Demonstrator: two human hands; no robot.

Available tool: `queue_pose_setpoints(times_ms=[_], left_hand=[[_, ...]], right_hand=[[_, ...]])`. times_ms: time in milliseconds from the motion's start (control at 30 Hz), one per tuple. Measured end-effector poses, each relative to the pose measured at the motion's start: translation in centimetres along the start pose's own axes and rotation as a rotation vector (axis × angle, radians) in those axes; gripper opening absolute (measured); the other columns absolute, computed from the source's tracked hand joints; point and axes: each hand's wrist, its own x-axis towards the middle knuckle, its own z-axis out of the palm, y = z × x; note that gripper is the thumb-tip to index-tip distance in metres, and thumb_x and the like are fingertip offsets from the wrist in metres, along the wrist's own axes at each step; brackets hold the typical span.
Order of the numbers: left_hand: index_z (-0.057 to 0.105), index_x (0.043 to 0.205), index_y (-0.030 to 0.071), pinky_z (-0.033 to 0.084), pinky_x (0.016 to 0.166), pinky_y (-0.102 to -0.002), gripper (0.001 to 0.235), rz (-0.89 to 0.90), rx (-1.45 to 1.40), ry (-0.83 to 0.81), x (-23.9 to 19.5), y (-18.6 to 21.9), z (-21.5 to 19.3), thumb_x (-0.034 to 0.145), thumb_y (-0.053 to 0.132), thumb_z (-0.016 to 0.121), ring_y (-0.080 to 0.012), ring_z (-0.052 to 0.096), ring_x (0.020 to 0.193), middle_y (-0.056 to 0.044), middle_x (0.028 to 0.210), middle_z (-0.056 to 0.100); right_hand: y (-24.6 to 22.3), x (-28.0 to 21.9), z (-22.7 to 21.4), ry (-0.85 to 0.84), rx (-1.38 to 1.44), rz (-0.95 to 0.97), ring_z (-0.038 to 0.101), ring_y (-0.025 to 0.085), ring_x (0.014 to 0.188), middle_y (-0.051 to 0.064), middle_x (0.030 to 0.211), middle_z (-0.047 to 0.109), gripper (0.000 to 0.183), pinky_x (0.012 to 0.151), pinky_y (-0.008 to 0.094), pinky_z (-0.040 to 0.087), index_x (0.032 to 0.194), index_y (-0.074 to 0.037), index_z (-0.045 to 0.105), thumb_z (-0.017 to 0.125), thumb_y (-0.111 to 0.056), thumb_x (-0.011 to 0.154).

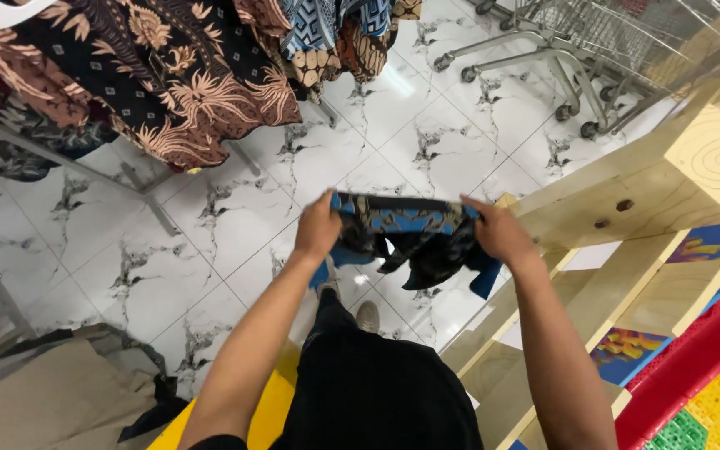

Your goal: Organizing batik shirts by placing them on hangers and hanging them on a clothing rack.

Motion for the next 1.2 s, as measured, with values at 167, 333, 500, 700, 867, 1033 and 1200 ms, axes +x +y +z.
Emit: queue_pose_setpoints(times_ms=[167,333,500,700,867,1033,1200], left_hand=[[0.044,0.153,-0.002,0.056,0.102,-0.058,0.073,0.576,0.099,0.447,-1.9,9.3,-11.1,0.083,-0.022,0.039,-0.0484,0.048,0.135,-0.029,0.146,0.051],[0.033,0.161,0.0,0.061,0.092,-0.048,0.087,0.7,0.273,0.527,-5.0,3.5,-11.0,0.079,-0.029,0.039,-0.0433,0.037,0.147,-0.025,0.16,0.04],[0.071,0.127,0.014,0.064,0.082,-0.047,0.037,-0.128,0.472,-0.363,-8.9,-12.0,-0.6,0.096,0.026,0.054,-0.0325,0.073,0.108,-0.017,0.113,0.076],[0.056,0.144,0.012,0.058,0.093,-0.055,0.051,-0.034,0.346,-0.181,-1.6,-15.2,0.1,0.094,0.022,0.057,-0.0404,0.069,0.116,-0.022,0.122,0.071],[0.035,0.159,0.009,0.039,0.121,-0.053,0.07,0.315,0.297,0.292,-3.9,5.2,-14.3,0.095,-0.016,0.052,-0.0376,0.042,0.147,-0.019,0.159,0.041],[0.029,0.163,0.007,0.042,0.136,-0.049,0.088,0.795,0.264,0.64,-7.5,5.5,-13.9,0.086,-0.032,0.042,-0.0326,0.03,0.161,-0.014,0.167,0.035],[0.052,0.152,0.012,0.042,0.116,-0.051,0.063,0.072,0.221,-0.172,-10.7,-5.6,-4.3,0.09,0.009,0.06,-0.0364,0.042,0.147,-0.02,0.156,0.05]], right_hand=[[-2.9,0.3,-4.5,0.567,0.009,-0.499,0.045,0.048,0.137,0.026,0.145,0.058,0.068,0.117,0.056,0.038,0.147,-0.003,0.063,0.05,0.018,0.085],[-0.6,0.3,5.5,0.823,0.077,-0.712,0.032,0.053,0.146,0.028,0.158,0.046,0.073,0.115,0.059,0.038,0.152,0.003,0.055,0.045,0.023,0.083],[10.2,1.4,23.3,-0.224,0.126,-0.064,0.067,0.039,0.119,0.014,0.122,0.075,0.051,0.102,0.052,0.055,0.141,-0.028,0.068,0.051,-0.011,0.096],[6.7,9.3,17.3,-0.105,-0.095,-0.161,0.065,0.049,0.118,0.026,0.121,0.072,0.038,0.104,0.057,0.051,0.128,-0.016,0.073,0.054,-0.022,0.096],[-5.9,4.8,0.4,0.514,0.145,-0.449,0.02,0.04,0.152,0.011,0.161,0.036,0.077,0.122,0.068,0.023,0.156,-0.021,0.05,0.056,0.026,0.096],[-5.2,0.7,2.5,0.983,0.24,-0.786,0.007,0.035,0.165,0.008,0.174,0.019,0.049,0.14,0.072,0.021,0.163,-0.018,0.039,0.064,-0.016,0.12],[5.1,-2.2,17.9,0.082,0.181,-0.223,0.042,0.061,0.134,0.03,0.143,0.057,0.054,0.106,0.068,0.045,0.141,-0.01,0.064,0.058,0.004,0.089]])
